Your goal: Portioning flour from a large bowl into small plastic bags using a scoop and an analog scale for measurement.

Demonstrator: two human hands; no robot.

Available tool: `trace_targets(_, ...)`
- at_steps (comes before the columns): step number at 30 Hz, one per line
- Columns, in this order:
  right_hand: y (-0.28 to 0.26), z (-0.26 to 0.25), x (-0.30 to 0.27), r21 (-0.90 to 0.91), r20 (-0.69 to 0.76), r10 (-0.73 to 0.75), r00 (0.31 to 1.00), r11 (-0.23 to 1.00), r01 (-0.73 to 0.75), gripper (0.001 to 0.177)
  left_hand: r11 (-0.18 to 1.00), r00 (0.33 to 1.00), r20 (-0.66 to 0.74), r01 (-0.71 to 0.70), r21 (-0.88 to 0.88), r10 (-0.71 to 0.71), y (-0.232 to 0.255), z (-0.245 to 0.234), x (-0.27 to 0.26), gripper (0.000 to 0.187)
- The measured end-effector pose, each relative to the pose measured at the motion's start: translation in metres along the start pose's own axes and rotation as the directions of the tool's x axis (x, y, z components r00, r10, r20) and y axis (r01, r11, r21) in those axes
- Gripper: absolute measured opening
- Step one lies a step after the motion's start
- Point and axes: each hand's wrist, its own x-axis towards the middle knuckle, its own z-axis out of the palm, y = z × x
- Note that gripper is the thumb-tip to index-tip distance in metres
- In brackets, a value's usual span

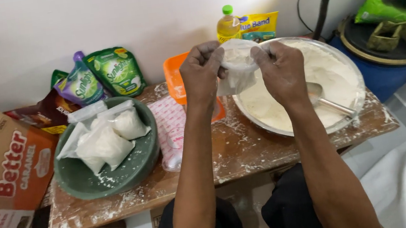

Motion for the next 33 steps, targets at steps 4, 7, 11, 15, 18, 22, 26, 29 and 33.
trace_targets(4,0.016,0.029,0.019,0.043,0.022,-0.049,0.999,0.998,0.048,0.036,0.998,0.998,0.000,-0.061,0.004,0.061,-0.001,-0.025,0.021,0.018)
trace_targets(7,0.008,0.050,0.029,0.051,0.051,-0.045,0.998,0.998,0.043,0.037,0.998,0.998,-0.033,-0.061,-0.003,0.061,0.017,-0.039,0.024,0.017)
trace_targets(11,0.003,0.072,0.042,0.096,0.094,-0.088,0.992,0.992,0.079,0.035,0.994,0.994,-0.044,-0.102,0.030,0.103,0.013,-0.060,0.039,0.017)
trace_targets(15,-0.002,0.096,0.043,0.101,0.115,-0.131,0.985,0.988,0.119,0.041,0.994,0.994,-0.075,-0.076,0.075,0.082,0.004,-0.081,0.048,0.019)
trace_targets(18,0.020,0.113,0.047,0.073,0.139,-0.151,0.979,0.987,0.142,0.042,0.996,0.992,-0.112,-0.054,0.070,0.062,-0.010,-0.090,0.052,0.020)
trace_targets(22,0.043,0.123,0.051,0.045,0.146,-0.146,0.979,0.989,0.141,0.047,0.997,0.991,-0.135,-0.017,0.070,0.026,-0.031,-0.095,0.057,0.020)
trace_targets(26,0.052,0.126,0.050,-0.024,0.172,-0.074,0.982,0.997,0.079,0.040,0.992,0.990,-0.139,0.038,0.122,-0.021,-0.039,-0.096,0.056,0.019)
trace_targets(29,0.053,0.127,0.047,-0.075,0.195,-0.015,0.981,0.997,0.030,0.037,0.985,0.988,-0.142,0.079,0.154,-0.057,-0.044,-0.098,0.053,0.018)
trace_targets(33,0.056,0.124,0.048,-0.117,0.197,0.047,0.979,0.993,-0.024,0.032,0.968,0.986,-0.142,0.117,0.223,-0.087,-0.038,-0.093,0.049,0.017)
